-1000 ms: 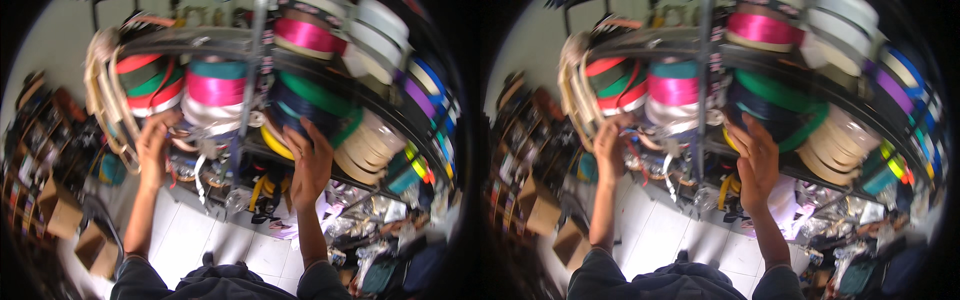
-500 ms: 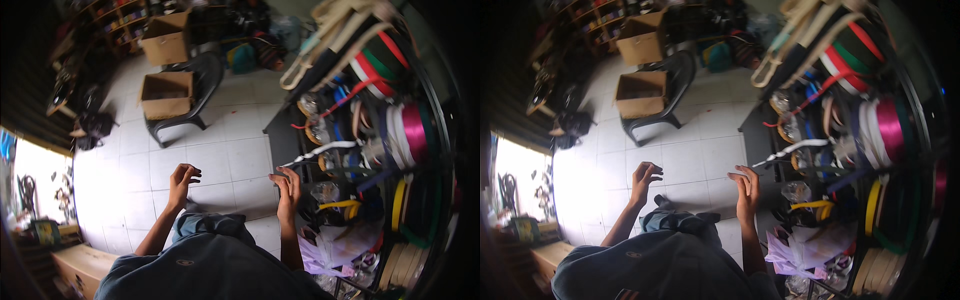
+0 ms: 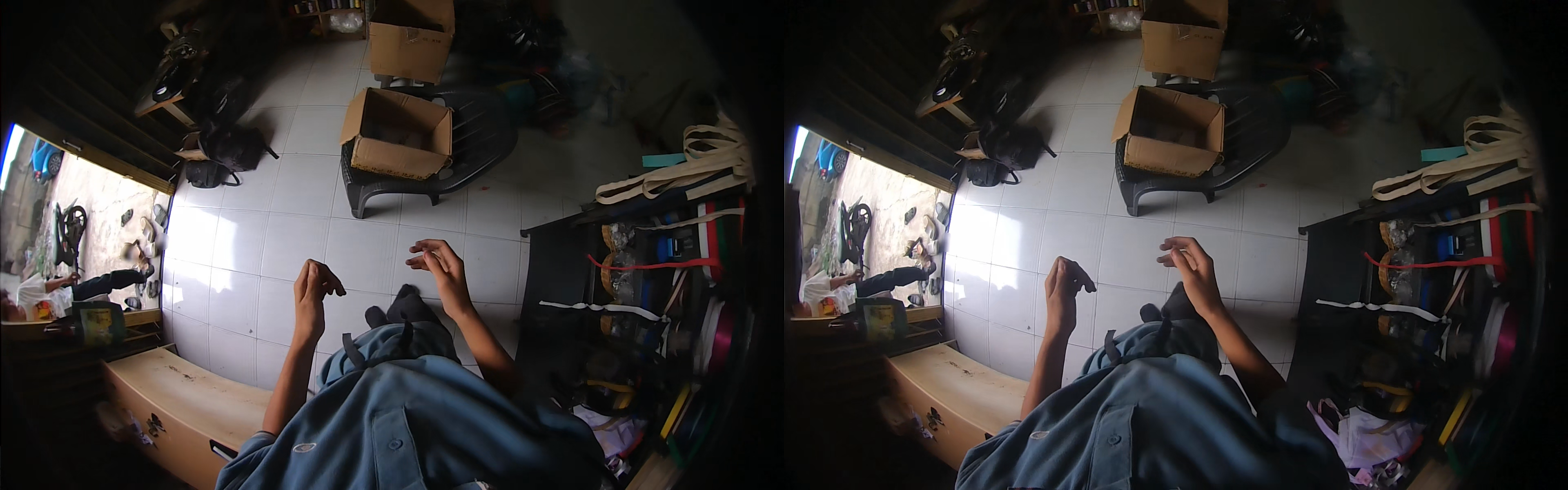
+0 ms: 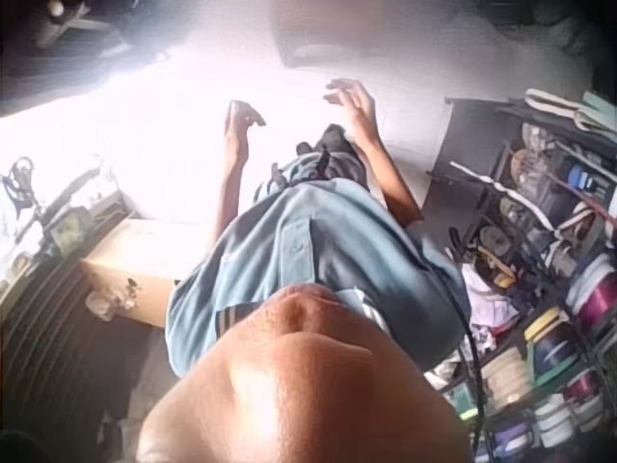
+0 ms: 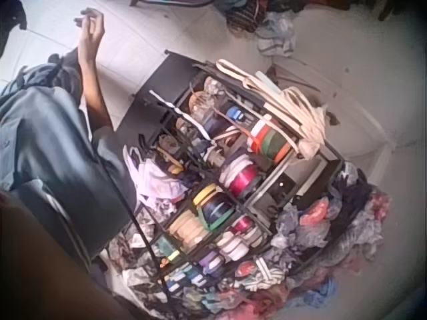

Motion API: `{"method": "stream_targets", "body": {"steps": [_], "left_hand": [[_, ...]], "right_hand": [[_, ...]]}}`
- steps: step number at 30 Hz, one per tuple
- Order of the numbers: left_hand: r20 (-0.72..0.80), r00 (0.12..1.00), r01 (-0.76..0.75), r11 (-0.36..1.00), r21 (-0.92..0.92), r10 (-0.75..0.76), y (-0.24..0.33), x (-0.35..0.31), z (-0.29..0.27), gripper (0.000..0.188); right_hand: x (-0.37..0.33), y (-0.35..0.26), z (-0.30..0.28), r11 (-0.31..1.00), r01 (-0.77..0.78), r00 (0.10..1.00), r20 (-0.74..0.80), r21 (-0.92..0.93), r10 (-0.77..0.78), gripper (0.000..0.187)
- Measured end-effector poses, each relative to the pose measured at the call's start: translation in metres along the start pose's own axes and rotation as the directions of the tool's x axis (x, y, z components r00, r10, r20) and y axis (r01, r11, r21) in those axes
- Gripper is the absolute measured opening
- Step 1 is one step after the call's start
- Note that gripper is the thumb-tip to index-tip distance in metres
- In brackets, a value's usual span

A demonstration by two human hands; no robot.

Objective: The person picks up rolls of ribbon from a shelf and a cardboard box, and places them back onto the storage shelves.

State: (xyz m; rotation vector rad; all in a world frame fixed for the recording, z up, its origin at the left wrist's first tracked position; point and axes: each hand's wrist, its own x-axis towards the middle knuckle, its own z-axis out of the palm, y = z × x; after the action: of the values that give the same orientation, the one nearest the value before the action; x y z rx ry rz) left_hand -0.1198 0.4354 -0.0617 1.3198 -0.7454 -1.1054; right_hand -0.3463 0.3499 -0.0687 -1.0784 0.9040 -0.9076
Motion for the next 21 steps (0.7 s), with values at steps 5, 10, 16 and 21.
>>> {"method": "stream_targets", "body": {"steps": [5, 10, 16, 21], "left_hand": [[-0.127, 0.992, 0.020, 0.999, 0.037, -0.015, 0.003, 0.060, -0.048, 0.049], [-0.308, 0.951, 0.024, 0.999, -0.037, -0.034, 0.016, 0.141, -0.094, 0.042], [-0.447, 0.894, -0.050, 0.998, -0.026, 0.033, 0.058, 0.257, -0.125, 0.021], [-0.478, 0.876, -0.111, 0.992, -0.052, 0.073, 0.068, 0.340, -0.167, 0.008]], "right_hand": [[0.090, 0.020, 0.044, 0.999, -0.026, 0.998, 0.050, 0.040, 0.024, 0.019], [0.201, 0.022, 0.086, 0.994, -0.048, 0.995, 0.093, 0.096, 0.039, 0.017], [0.347, 0.008, 0.139, 0.997, -0.032, 0.980, 0.196, 0.071, 0.018, 0.016], [0.453, 0.004, 0.184, 0.999, 0.020, 0.957, 0.288, 0.049, -0.033, 0.018]]}}
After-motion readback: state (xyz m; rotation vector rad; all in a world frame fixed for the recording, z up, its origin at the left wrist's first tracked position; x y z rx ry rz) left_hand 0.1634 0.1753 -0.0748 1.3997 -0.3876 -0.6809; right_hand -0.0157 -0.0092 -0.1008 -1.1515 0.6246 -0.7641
